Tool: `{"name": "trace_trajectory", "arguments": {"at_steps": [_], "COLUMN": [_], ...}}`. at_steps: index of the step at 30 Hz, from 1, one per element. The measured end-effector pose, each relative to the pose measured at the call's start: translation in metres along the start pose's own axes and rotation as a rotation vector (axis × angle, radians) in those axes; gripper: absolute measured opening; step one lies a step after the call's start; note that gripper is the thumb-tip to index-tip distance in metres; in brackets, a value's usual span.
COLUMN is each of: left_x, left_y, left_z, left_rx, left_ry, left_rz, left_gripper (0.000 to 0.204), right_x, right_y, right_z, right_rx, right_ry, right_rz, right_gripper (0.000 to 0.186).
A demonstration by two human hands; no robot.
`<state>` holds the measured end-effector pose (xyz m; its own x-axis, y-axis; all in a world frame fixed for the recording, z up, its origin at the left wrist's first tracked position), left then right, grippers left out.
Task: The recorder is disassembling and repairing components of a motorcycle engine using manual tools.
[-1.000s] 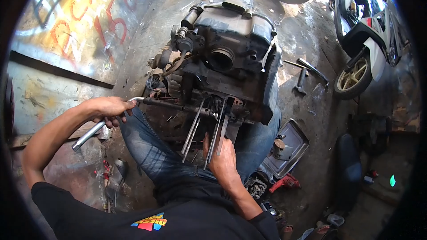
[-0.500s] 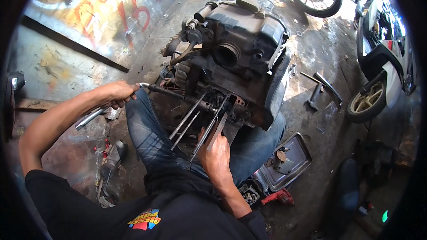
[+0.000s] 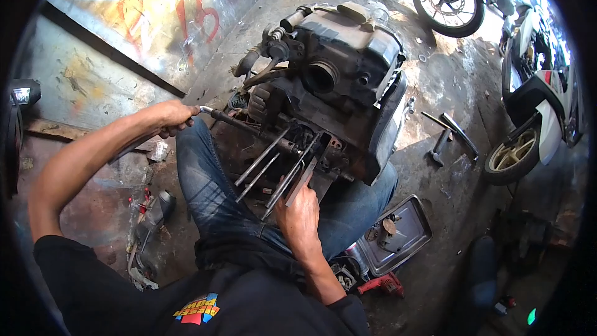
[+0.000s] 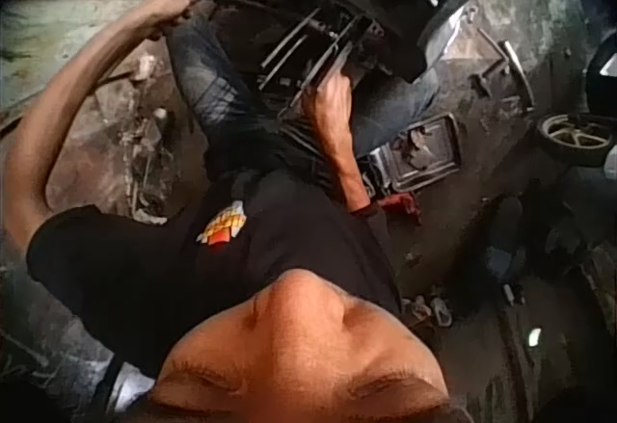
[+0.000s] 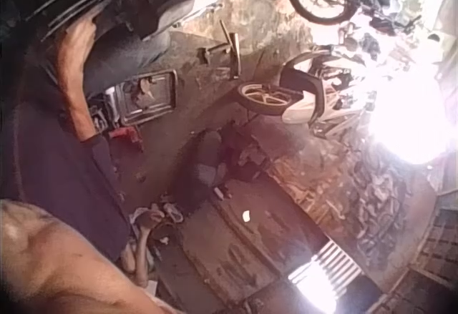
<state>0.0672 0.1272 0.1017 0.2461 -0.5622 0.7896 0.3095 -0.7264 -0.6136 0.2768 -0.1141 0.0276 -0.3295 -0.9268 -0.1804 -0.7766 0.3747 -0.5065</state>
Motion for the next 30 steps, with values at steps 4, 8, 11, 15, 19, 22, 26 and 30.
{"name": "trace_trajectory", "arguments": {"at_steps": [4, 8, 11, 15, 19, 22, 26, 30], "left_x": [0.006, 0.003, 0.008, 0.005, -0.004, 0.001, -0.015, -0.021], "left_y": [-0.012, -0.015, -0.019, -0.011, 0.001, -0.001, -0.005, 0.000], "left_z": [0.020, 0.023, 0.023, 0.013, 0.001, 0.005, 0.011, 0.012], "left_rx": [-0.183, -0.221, -0.212, -0.276, -0.207, -0.423, -0.409, -0.431], "left_ry": [-0.133, -0.101, 0.053, 0.208, 0.165, 0.100, -0.054, -0.030], "left_rz": [-0.148, -0.098, 0.073, 0.244, 0.183, 0.095, -0.120, -0.159], "left_gripper": [0.047, 0.051, 0.058, 0.068, 0.067, 0.061, 0.058, 0.030], "right_x": [0.001, 0.002, -0.001, -0.001, -0.002, -0.003, -0.003, 0.005], "right_y": [0.003, 0.004, 0.002, 0.002, -0.001, -0.002, 0.000, 0.008], "right_z": [0.004, -0.001, -0.007, -0.004, -0.007, -0.016, -0.012, 0.002], "right_rx": [0.014, -0.006, 0.096, 0.032, 0.058, 0.085, 0.051, 0.018], "right_ry": [0.006, 0.044, 0.058, 0.085, 0.083, 0.057, 0.122, 0.031], "right_rz": [-0.006, 0.013, -0.069, -0.071, -0.061, -0.020, -0.017, -0.017], "right_gripper": [0.013, 0.013, 0.015, 0.015, 0.015, 0.015, 0.016, 0.017]}}
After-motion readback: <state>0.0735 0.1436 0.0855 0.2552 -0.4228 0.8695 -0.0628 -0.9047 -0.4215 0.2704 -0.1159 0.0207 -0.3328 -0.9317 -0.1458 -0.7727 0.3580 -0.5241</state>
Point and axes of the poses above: each hand's wrist, its own x-axis away from the middle knuckle, its own y-axis out of the palm, z = x × y, the point moved 4 cm from there along -x, towards the middle knuckle, and after that the axes turned 5 degrees about -y, right-handed, at the moved point
